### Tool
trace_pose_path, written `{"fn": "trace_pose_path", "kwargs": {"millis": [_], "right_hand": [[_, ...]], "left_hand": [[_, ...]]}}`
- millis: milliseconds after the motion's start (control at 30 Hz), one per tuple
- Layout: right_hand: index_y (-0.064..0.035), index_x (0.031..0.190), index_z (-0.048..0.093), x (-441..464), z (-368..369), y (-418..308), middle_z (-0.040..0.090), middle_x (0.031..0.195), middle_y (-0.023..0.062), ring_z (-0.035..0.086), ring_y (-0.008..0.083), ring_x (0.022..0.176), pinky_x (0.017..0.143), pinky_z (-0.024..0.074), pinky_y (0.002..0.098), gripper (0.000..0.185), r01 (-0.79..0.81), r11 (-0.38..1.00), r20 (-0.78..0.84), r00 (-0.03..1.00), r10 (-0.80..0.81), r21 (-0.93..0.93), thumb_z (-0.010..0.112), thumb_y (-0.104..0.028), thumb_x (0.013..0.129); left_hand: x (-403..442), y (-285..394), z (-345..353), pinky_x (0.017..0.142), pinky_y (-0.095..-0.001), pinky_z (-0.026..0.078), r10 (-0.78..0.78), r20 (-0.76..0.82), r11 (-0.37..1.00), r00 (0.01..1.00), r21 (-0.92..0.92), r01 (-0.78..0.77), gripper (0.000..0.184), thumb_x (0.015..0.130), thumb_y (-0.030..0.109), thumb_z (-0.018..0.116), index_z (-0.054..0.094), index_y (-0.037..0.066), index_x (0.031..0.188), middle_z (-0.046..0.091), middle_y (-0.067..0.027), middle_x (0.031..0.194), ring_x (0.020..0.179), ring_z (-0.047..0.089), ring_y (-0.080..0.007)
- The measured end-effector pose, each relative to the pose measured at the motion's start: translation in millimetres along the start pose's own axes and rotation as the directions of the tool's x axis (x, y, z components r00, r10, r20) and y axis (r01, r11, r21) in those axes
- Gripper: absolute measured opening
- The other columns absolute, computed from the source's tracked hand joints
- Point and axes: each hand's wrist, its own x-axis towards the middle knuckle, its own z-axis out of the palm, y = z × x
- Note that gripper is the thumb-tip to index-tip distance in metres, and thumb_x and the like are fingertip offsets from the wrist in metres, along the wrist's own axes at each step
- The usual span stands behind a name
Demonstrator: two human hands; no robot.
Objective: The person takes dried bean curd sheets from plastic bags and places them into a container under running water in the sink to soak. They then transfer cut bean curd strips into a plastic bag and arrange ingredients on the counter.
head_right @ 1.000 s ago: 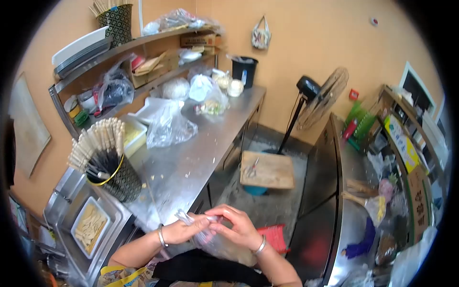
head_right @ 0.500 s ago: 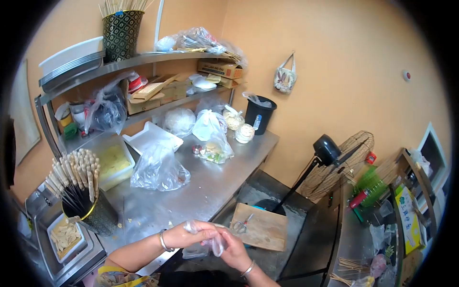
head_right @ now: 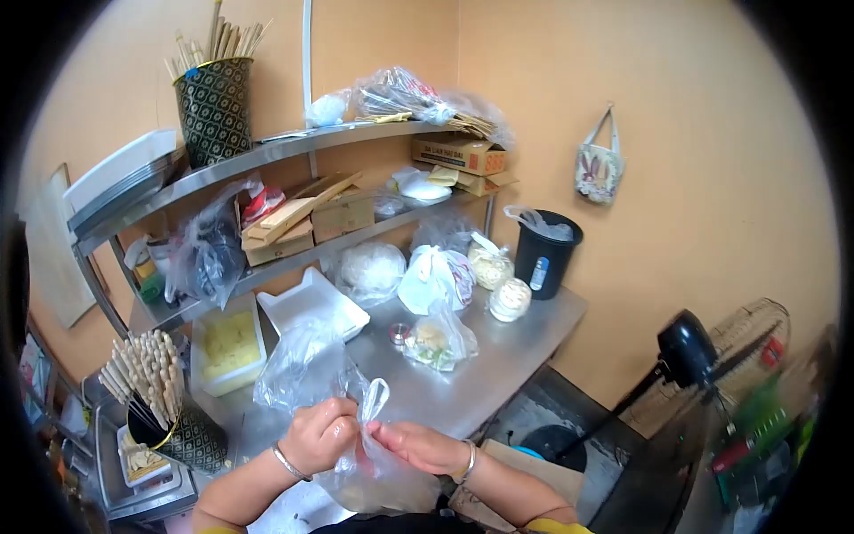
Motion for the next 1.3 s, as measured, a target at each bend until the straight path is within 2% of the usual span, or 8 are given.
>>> {"fn": "trace_pose_path", "kwargs": {"millis": [300, 500, 600, 667, 767, 900, 1033, 1300], "right_hand": [[-0.0046, 0.093, 0.059, 19, -89, -93, 0.056, 0.080, -0.0004, 0.047, 0.0050, 0.064, 0.058, 0.0370, 0.0175, 0.023, 0.390, 0.893, -0.341, 0.827, -0.447, -0.224, 0.048, -0.024, 0.095], [-0.0061, 0.083, 0.052, -6, -214, -150, 0.052, 0.076, 0.0026, 0.042, 0.0065, 0.059, 0.054, 0.0368, 0.0202, 0.022, 0.631, 0.774, -0.506, 0.685, -0.524, 0.052, 0.043, -0.021, 0.096], [-0.0054, 0.086, 0.053, -10, -225, -154, 0.055, 0.082, 0.0043, 0.045, 0.0062, 0.057, 0.051, 0.0379, 0.0187, 0.025, 0.519, 0.851, -0.446, 0.745, -0.496, -0.080, 0.045, -0.027, 0.096], [-0.0049, 0.091, 0.053, -13, -211, -159, 0.056, 0.089, 0.0059, 0.047, 0.0071, 0.058, 0.052, 0.0399, 0.0194, 0.023, 0.411, 0.901, -0.375, 0.820, -0.432, -0.139, 0.048, -0.027, 0.094], [-0.0044, 0.109, 0.051, -2, -207, -131, 0.057, 0.110, 0.0090, 0.053, 0.0079, 0.065, 0.059, 0.0449, 0.0211, 0.031, 0.233, 0.833, -0.077, 0.947, -0.312, -0.502, 0.059, -0.024, 0.087], [-0.0055, 0.112, 0.053, 6, -224, -113, 0.058, 0.103, 0.0053, 0.054, 0.0064, 0.072, 0.062, 0.0451, 0.0217, 0.033, 0.172, 0.386, -0.071, 0.839, -0.540, -0.906, 0.064, -0.017, 0.082], [-0.0034, 0.105, 0.058, 12, -270, -164, 0.061, 0.090, -0.0022, 0.055, 0.0052, 0.082, 0.070, 0.0457, 0.0235, 0.029, -0.033, 0.662, -0.392, 0.828, -0.401, -0.748, 0.063, -0.008, 0.077], [-0.0016, 0.102, 0.060, 267, -390, -358, 0.063, 0.099, 0.0169, 0.059, 0.0310, 0.097, 0.084, 0.0456, 0.0371, 0.041, -0.043, 0.196, -0.199, 0.346, -0.917, -0.980, 0.066, -0.032, 0.075]], "left_hand": [[103, -40, 47, 0.047, -0.0278, 0.042, -0.064, 0.199, 0.926, 0.978, 0.378, -0.016, 0.019, 0.063, 0.020, 0.066, 0.050, 0.011, 0.067, 0.049, -0.0027, 0.069, 0.060, 0.053, -0.0164], [69, -71, 60, 0.049, -0.0341, 0.042, -0.515, 0.319, 0.857, 0.796, 0.222, 0.466, 0.024, 0.084, 0.023, 0.060, 0.053, 0.007, 0.068, 0.056, -0.0045, 0.070, 0.057, 0.056, -0.0233], [67, -81, 84, 0.065, -0.0382, 0.051, -0.770, 0.458, 0.280, 0.445, -0.385, 0.879, 0.032, 0.091, 0.032, 0.051, 0.058, 0.007, 0.073, 0.060, -0.0100, 0.100, 0.082, 0.061, -0.0232], [87, -83, 102, 0.089, -0.0467, 0.047, -0.709, 0.571, -0.289, 0.414, -0.771, 0.568, 0.038, 0.094, 0.037, 0.045, 0.060, 0.003, 0.084, 0.051, -0.0149, 0.123, 0.107, 0.053, -0.0248], [66, -93, 164, 0.095, -0.0413, 0.043, -0.437, 0.787, -0.758, 0.436, -0.583, 0.293, 0.039, 0.095, 0.036, 0.044, 0.059, 0.000, 0.098, 0.049, -0.0170, 0.126, 0.111, 0.051, -0.0241], [105, -97, 185, 0.096, -0.0311, 0.040, -0.433, 0.762, -0.616, 0.481, -0.640, 0.460, 0.032, 0.095, 0.030, 0.046, 0.058, 0.002, 0.107, 0.054, -0.0127, 0.118, 0.113, 0.049, -0.0200], [107, -93, 175, 0.094, -0.0273, 0.041, -0.618, 0.420, 0.075, 0.664, -0.810, 0.582, 0.020, 0.091, 0.012, 0.055, 0.055, 0.002, 0.108, 0.056, -0.0066, 0.115, 0.110, 0.050, -0.0128], [-93, -20, 134, 0.078, -0.0259, 0.047, -0.931, 0.349, -0.330, -0.109, -0.675, 0.660, 0.033, 0.086, 0.014, 0.058, 0.052, 0.002, 0.116, 0.057, -0.0085, 0.107, 0.088, 0.055, -0.0140]]}}
